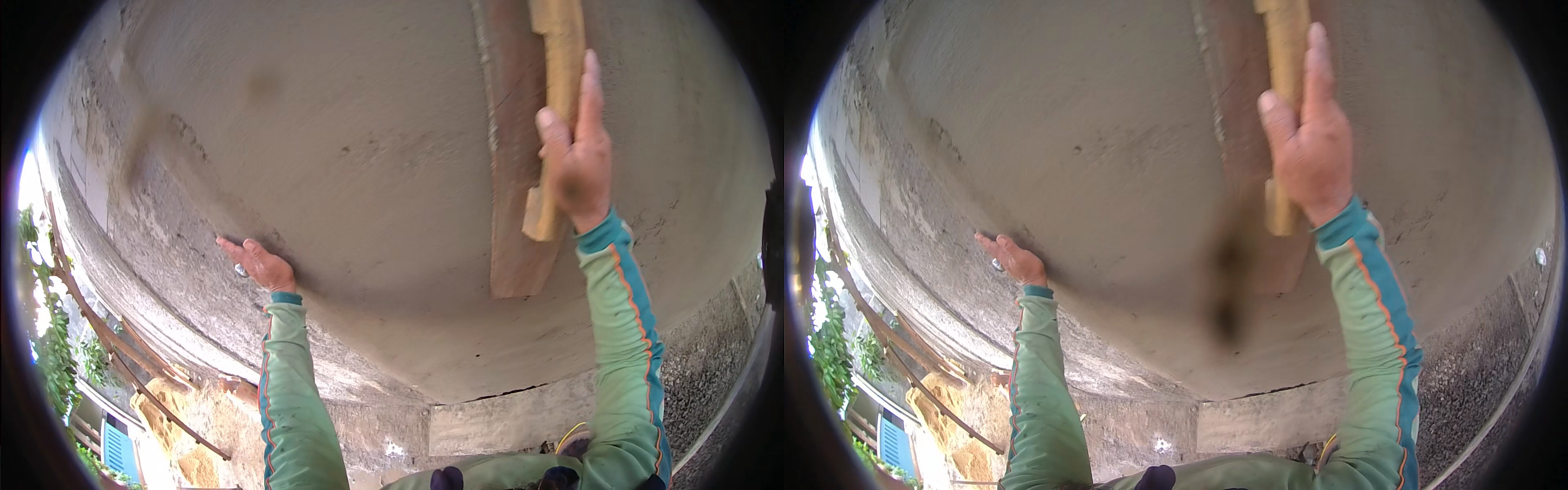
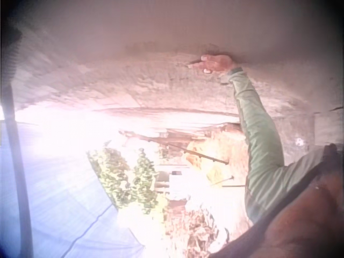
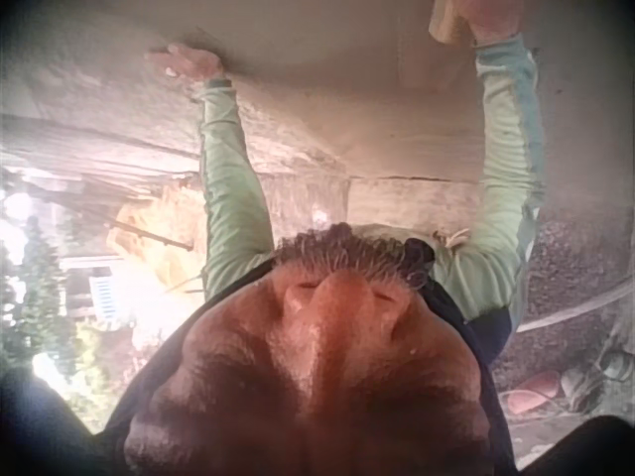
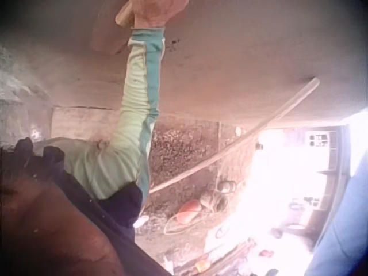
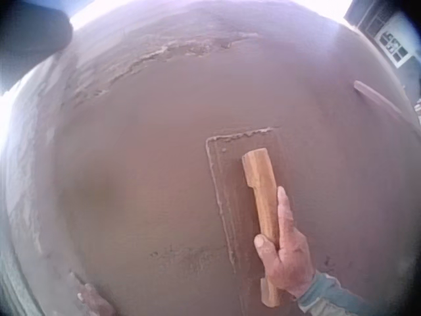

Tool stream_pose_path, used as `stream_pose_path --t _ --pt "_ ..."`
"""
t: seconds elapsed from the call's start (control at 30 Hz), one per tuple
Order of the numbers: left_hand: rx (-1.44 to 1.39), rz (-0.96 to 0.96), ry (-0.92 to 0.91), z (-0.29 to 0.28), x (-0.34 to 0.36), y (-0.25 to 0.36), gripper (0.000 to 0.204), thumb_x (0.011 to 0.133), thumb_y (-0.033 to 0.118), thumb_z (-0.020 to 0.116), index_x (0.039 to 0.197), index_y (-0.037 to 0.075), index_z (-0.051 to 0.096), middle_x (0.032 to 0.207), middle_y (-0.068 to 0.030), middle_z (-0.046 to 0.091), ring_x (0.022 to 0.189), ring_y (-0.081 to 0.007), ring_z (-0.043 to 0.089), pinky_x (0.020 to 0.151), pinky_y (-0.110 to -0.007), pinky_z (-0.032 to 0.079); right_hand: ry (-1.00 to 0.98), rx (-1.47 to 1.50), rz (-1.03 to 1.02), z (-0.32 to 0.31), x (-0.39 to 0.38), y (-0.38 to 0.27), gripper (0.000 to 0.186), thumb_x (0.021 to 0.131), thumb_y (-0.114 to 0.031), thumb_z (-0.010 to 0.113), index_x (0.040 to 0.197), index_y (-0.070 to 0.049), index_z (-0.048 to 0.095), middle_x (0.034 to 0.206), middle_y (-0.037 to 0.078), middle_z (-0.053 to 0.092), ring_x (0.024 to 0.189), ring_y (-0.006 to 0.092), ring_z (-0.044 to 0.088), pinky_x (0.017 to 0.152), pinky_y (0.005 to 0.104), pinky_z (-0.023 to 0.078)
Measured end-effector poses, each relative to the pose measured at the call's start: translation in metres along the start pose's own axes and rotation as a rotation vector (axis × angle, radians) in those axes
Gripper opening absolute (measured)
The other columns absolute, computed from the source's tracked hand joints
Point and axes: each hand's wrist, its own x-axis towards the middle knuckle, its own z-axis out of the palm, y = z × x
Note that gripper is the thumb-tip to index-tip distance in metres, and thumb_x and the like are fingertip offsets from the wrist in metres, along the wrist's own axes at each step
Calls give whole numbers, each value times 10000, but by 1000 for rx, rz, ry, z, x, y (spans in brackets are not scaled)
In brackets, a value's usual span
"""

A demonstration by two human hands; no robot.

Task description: The person applies cement mortar to a curved wall using a trowel and a wooden float, smoothing the surface in repeated strokes. They periodically scoop mortar from a bucket, mix it with sand and water, and continue plastering the wall.

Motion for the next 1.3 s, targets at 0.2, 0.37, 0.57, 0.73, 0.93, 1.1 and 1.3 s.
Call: stream_pose_path --t 0.2,0.37,0.57,0.73,0.93,1.1,1.3 --pt "-171 101 3 -15 7 -20 751 1050 477 272 1513 -98 137 1591 -272 142 1491 -372 123 1217 -437 139 -125 52 -158 101 -83 -77 795 906 -132 618 1562 -88 171 1529 212 368 1223 392 571 936 369 533" --pt "-401 136 -139 -42 8 -23 719 1060 457 220 1537 -57 61 1617 -235 68 1503 -353 80 1221 -442 93 -291 79 -66 183 -143 -158 838 868 -97 635 1561 -84 164 1509 184 405 1193 375 586 926 379 539" --pt "-681 129 -281 -118 -57 -83 736 1046 485 206 1552 -21 33 1631 -204 38 1510 -333 47 1221 -453 41 -323 -38 -107 284 -137 -243 861 868 -164 634 1571 -130 138 1328 199 572 1017 403 646 779 455 553" --pt "-255 -429 -500 -290 -193 -283 708 1048 398 316 1556 -1 24 1628 -217 19 1507 -341 49 1223 -456 63 -42 -165 -16 280 -47 -254 788 892 -257 602 1553 -118 197 1090 237 662 925 417 656 765 477 537" --pt "282 -1309 -563 -468 -329 -373 680 1049 317 401 1552 -3 76 1608 -244 123 1485 -377 147 1211 -441 132 345 -190 176 191 -96 -145 785 935 -325 520 1553 -55 119 1234 279 605 1070 427 616 937 490 470" --pt "367 -1295 -651 -481 -350 -355 682 1045 322 420 1549 -7 100 1601 -249 149 1481 -380 164 1207 -448 146 571 240 783 190 -304 -105 760 984 -307 529 1549 -4 121 1356 253 506 1083 261 626 917 373 507" --pt "137 -593 -835 -399 -300 -308 684 1040 328 442 1545 -11 129 1593 -256 180 1475 -384 184 1202 -457 162 94 -123 1138 223 -551 -141 520 906 -389 614 1177 14 426 935 289 655 865 445 661 753 503 518"
